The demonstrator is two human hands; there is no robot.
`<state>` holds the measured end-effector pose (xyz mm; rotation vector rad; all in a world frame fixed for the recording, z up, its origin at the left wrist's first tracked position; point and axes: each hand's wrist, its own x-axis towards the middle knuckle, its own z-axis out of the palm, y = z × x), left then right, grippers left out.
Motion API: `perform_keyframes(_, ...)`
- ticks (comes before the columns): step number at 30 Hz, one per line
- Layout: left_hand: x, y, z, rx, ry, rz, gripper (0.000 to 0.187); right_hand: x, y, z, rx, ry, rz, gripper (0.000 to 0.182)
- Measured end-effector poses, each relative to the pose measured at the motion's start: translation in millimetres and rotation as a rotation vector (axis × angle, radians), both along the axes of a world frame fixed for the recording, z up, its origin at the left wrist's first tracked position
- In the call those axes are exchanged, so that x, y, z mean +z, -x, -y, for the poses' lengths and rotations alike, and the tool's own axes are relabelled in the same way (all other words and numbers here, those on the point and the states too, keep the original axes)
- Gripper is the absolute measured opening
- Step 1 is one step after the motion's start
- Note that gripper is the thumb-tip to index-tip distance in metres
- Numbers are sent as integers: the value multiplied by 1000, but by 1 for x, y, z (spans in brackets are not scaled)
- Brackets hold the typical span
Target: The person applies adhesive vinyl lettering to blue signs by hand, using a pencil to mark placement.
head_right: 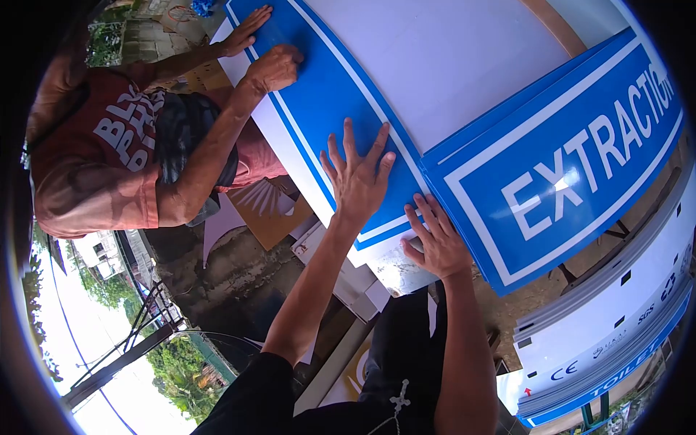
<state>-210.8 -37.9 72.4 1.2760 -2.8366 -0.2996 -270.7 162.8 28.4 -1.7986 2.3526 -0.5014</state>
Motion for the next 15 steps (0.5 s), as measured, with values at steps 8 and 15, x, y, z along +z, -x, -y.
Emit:
perform_keyframes(8,-4,27,21,139,12,-56,50,3,0,0,1,-6,19,66)
perform_keyframes(15,-3,28,-14,97,27,-29,44,0,1,0,4,-11,20,67)
